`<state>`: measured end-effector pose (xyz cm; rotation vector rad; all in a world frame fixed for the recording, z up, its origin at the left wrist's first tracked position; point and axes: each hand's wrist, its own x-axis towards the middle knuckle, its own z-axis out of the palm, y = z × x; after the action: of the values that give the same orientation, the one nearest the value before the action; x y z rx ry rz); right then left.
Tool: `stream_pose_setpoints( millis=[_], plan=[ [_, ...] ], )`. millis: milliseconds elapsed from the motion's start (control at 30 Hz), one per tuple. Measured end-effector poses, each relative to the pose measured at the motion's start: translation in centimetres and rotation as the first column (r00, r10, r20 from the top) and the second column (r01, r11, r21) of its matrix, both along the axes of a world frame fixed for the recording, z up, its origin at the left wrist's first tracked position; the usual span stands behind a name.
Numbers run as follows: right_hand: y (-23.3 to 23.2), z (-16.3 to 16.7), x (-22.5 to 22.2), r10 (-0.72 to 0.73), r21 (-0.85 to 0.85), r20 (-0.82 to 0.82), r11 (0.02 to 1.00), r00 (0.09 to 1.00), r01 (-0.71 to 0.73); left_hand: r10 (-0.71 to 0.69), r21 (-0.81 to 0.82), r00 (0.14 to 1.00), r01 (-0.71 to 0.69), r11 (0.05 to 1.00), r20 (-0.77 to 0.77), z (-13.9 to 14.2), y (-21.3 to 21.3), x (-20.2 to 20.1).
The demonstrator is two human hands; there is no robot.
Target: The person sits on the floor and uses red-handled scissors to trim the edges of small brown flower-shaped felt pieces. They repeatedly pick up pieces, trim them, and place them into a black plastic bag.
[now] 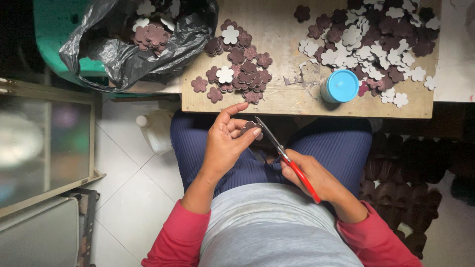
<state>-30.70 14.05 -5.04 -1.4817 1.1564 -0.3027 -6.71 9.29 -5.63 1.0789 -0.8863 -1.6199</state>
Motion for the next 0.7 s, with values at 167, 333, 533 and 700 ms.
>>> stream_pose_setpoints(
  millis=[167, 333, 533, 700],
  plan=[
    [-0.2, -0.2, -0.1, -0.001, -0.033, 0.022, 0.999, 1.0, 0.002, 0.01, -0.001, 0.999, -0.01, 1.0, -0.034, -0.1, -0.1, -0.2],
    [-0.1, -0.8, 0.0, -0.103, 0.052, -0.03, 0.993, 0.994, 0.105, 0.107, -0.015, 0.993, -0.108, 0.994, -0.053, -0.7, -0.3, -0.6],
    [-0.4, -0.9, 0.1, -0.145, 0.051, -0.018, 0.988, 0.989, 0.146, 0.171, -0.021, 0.984, -0.172, 0.985, -0.049, -1.1, -0.6, -0.3],
    [-0.4, -1.0, 0.4, -0.049, -0.1, 0.038, 0.994, 0.998, 0.053, 0.196, 0.003, 0.977, -0.196, 0.981, -0.079, -1.5, -0.6, -0.9]
  ],
)
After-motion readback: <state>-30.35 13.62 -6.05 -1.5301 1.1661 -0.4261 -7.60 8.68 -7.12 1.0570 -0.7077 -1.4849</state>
